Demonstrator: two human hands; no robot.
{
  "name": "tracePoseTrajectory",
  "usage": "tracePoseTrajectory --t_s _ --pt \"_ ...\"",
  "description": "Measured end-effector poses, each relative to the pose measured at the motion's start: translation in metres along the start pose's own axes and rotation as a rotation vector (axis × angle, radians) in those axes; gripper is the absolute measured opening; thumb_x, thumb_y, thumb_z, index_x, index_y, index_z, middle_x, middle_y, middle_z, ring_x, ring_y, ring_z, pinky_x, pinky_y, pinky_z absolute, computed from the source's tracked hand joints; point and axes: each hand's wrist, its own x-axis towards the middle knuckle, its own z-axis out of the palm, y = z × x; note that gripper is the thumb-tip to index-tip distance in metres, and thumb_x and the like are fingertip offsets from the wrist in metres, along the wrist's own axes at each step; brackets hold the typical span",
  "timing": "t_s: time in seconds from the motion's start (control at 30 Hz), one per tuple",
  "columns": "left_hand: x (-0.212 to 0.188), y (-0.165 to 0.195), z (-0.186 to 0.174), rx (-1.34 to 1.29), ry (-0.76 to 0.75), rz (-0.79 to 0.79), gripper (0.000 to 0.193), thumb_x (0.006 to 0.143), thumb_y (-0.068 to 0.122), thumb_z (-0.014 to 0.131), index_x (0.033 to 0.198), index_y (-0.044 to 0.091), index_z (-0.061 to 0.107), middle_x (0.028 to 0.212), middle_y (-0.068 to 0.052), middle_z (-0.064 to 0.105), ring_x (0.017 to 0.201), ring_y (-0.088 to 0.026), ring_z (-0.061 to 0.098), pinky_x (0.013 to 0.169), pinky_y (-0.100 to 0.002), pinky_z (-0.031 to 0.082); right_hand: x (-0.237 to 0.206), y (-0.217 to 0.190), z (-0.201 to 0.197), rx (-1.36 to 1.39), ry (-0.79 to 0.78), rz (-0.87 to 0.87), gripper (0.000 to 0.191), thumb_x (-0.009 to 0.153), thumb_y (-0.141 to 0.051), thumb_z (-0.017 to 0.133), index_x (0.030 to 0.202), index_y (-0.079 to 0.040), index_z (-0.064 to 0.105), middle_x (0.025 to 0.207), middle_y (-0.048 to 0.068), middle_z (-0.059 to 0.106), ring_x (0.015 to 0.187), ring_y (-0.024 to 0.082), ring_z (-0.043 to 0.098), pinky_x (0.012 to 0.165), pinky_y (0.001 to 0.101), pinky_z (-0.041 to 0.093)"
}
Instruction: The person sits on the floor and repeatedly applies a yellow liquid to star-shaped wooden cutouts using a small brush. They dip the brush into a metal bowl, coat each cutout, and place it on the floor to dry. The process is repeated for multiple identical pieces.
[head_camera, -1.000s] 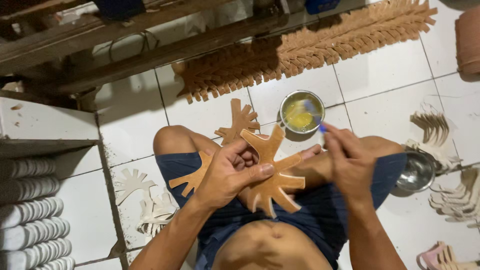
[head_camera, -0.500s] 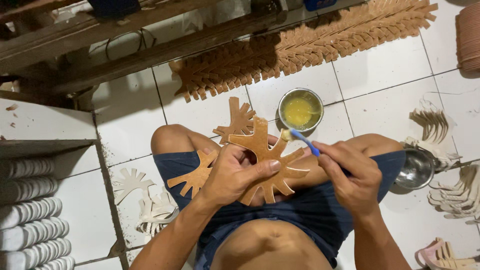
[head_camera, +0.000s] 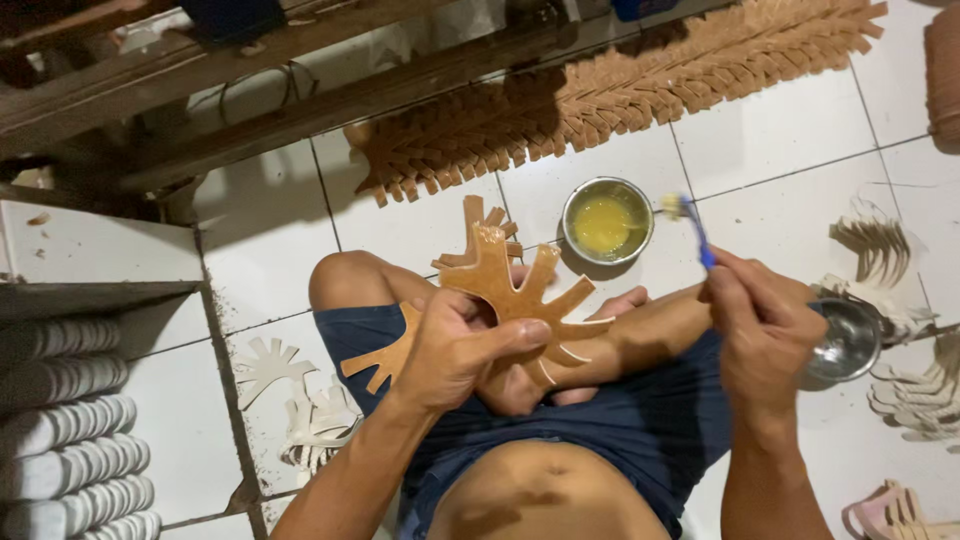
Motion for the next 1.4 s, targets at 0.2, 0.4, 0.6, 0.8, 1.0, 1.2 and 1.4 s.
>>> tracePoseTrajectory --t_s 0.2,0.4,0.6,0.8,1.0,1.2,1.4 --pt "0.006 -0.007 0.008 -0.013 0.031 -0.067 0.034 0.094 0.006 0.068 0.124 -0.011 0.067 0.107 -0.017 0.075 0.09 -0.018 0.071 0.082 -0.032 0.059 -0.023 -0.006 -0.006 0.091 -0.145 -0.179 0.024 0.099 0.007 0.062 0.12 0.005 0.071 0.082 0.006 0.066 0.071 0.008 0.059 0.064 0.0207 0.045" --pt "0.008 -0.012 0.016 -0.167 0.006 -0.045 0.033 0.096 0.003 0.063 0.127 -0.01 0.065 0.111 -0.018 0.073 0.093 -0.02 0.072 0.082 -0.036 0.061 -0.017 -0.015 0.007 0.032 -0.211 -0.094 0.023 0.095 0.008 0.064 0.117 0.006 0.072 0.08 0.007 0.067 0.07 0.011 0.059 0.062 0.0234 0.045" --pt "0.011 -0.017 0.012 -0.164 -0.01 -0.032 0.034 0.098 0.0 0.062 0.13 -0.012 0.063 0.117 -0.019 0.071 0.101 -0.02 0.07 0.092 -0.035 0.058 -0.019 -0.011 0.0 -0.003 -0.207 -0.144 0.023 0.095 0.004 0.066 0.117 0.005 0.072 0.08 0.006 0.065 0.069 0.009 0.056 0.062 0.023 0.043" --pt "0.009 -0.018 0.009 -0.302 0.022 -0.004 0.035 0.095 0.002 0.065 0.127 -0.011 0.063 0.117 -0.019 0.071 0.102 -0.021 0.071 0.094 -0.036 0.058 -0.003 0.012 -0.003 0.057 0.074 0.097 0.018 0.105 -0.002 0.064 0.118 0.007 0.073 0.082 0.005 0.064 0.068 0.008 0.051 0.06 0.0217 0.039" --pt "0.013 -0.018 0.009 -0.16 0.102 0.11 0.031 0.095 0.0 0.072 0.124 -0.009 0.063 0.113 -0.014 0.071 0.1 -0.016 0.068 0.094 -0.031 0.055 -0.019 0.002 -0.008 0.225 0.091 0.106 0.018 0.106 -0.003 0.061 0.117 0.007 0.073 0.076 0.005 0.063 0.064 0.009 0.051 0.059 0.0212 0.036" --pt "0.011 -0.02 0.019 -0.061 0.125 0.03 0.036 0.092 0.005 0.071 0.126 -0.004 0.063 0.111 -0.011 0.072 0.096 -0.013 0.068 0.087 -0.029 0.056 -0.022 -0.014 0.004 0.076 -0.234 -0.139 0.022 0.096 0.005 0.065 0.116 0.007 0.071 0.083 0.008 0.068 0.07 0.01 0.059 0.062 0.0224 0.045" --pt "0.008 -0.016 0.012 -0.018 0.066 0.012 0.035 0.093 0.004 0.07 0.126 -0.006 0.064 0.112 -0.011 0.072 0.098 -0.014 0.069 0.09 -0.029 0.057 -0.007 -0.003 0.006 -0.029 -0.195 -0.077 0.022 0.098 0.006 0.065 0.119 0.006 0.073 0.078 0.006 0.067 0.066 0.009 0.058 0.057 0.0227 0.042"
